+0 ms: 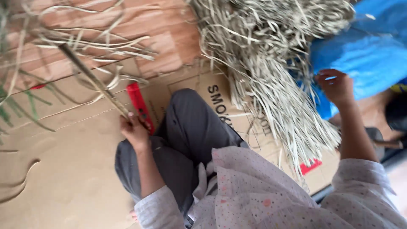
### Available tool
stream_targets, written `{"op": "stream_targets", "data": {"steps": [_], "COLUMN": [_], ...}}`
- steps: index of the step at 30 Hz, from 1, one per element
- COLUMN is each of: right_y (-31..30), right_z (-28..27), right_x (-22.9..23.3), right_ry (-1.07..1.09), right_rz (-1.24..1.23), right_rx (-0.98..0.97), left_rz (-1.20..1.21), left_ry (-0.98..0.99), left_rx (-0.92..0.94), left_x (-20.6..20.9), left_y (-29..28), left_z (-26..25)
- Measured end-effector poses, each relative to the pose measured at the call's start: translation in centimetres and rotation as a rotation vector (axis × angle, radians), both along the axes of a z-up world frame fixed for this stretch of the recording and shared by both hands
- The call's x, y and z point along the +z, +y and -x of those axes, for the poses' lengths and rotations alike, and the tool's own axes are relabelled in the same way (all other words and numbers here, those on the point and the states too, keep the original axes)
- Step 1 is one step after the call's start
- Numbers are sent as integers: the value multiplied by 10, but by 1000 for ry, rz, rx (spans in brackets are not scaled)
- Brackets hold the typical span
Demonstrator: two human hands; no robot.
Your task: The person is weaving thin natural fiber strips around a central wooden stick while sitting on the floor.
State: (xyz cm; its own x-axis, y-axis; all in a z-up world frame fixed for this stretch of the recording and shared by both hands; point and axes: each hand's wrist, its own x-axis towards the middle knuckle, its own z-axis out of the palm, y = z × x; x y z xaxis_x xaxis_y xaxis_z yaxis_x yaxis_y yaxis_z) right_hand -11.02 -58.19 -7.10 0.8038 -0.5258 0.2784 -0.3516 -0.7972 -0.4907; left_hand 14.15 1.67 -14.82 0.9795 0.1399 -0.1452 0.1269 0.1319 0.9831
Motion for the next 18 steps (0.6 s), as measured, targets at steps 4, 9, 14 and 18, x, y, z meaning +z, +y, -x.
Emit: {"op": "stream_targets", "data": {"steps": [4,9,14,18], "right_y": [9,-48,-29,25], "right_z": [75,156,229,238], "right_x": [-52,-176,-222,-222], "right_ry": [554,834,707,743], "right_rz": [91,-182,-308,-576], "right_rx": [-312,-669,-727,-626], "left_rz": [53,4,49,94], "left_ry": [-26,-41,-44,-45], "left_rx": [-53,27,-18,-42], "left_x": [-3,9,9,-3], "left_y": [8,11,19,20], "left_z": [7,20,30,21]}}
